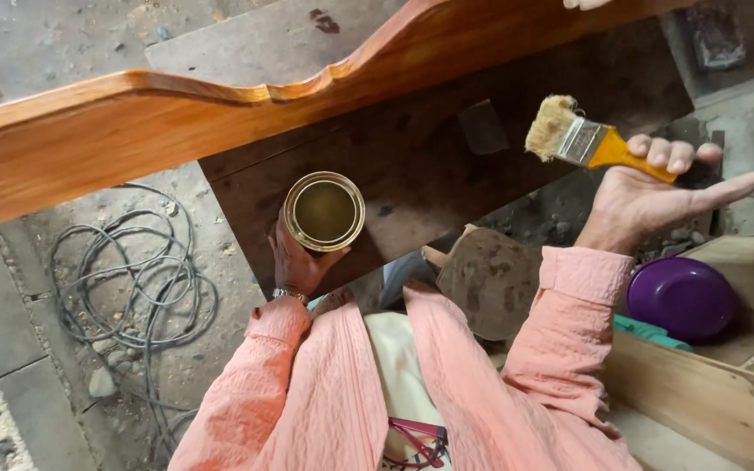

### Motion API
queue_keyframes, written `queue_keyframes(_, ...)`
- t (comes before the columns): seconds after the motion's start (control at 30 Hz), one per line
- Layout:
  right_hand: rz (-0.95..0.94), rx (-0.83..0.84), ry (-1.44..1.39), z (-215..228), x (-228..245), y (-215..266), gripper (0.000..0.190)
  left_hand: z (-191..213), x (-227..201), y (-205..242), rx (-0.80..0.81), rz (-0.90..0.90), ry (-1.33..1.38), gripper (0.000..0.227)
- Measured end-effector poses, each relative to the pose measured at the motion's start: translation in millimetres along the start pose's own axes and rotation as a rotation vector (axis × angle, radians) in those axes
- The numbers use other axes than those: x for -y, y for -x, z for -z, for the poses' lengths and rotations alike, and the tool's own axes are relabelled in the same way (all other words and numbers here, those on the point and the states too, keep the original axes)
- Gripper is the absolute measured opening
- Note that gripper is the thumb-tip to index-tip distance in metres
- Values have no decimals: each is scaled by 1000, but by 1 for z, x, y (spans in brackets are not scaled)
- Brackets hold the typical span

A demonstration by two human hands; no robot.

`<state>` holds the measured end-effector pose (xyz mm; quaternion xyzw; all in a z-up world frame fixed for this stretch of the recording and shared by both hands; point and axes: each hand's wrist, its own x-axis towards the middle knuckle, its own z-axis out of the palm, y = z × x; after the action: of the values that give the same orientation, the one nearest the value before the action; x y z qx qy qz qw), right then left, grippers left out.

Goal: The person applies a clear finish to a curved wooden piece using a paintbrush. They hold the wood with their left hand and brush with their right, dipping the brush into a can of varnish as needed.

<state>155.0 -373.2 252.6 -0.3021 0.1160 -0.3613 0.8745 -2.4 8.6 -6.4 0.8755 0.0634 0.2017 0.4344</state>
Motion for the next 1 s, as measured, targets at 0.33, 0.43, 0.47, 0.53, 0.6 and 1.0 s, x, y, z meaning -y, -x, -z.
queue_keyframes(0.33,-1,536,102,-153,-60,-25,51,-28,13,-1,21,130,-135,132)
queue_keyframes(0.43,-92,702,206,-198,-104,-30,59,-65,19,12,-51,227,-221,130)
queue_keyframes(0.47,-95,792,285,-215,-118,-28,61,-79,19,13,-80,263,-265,128)
queue_keyframes(0.53,-166,831,262,-227,-146,-39,52,-103,18,20,-111,310,-314,127)
queue_keyframes(0.6,-253,865,249,-236,-165,-37,43,-122,16,36,-133,372,-366,125)
queue_keyframes(1.0,-461,1397,257,-204,-204,-65,35,-138,4,52,-135,733,-484,114)
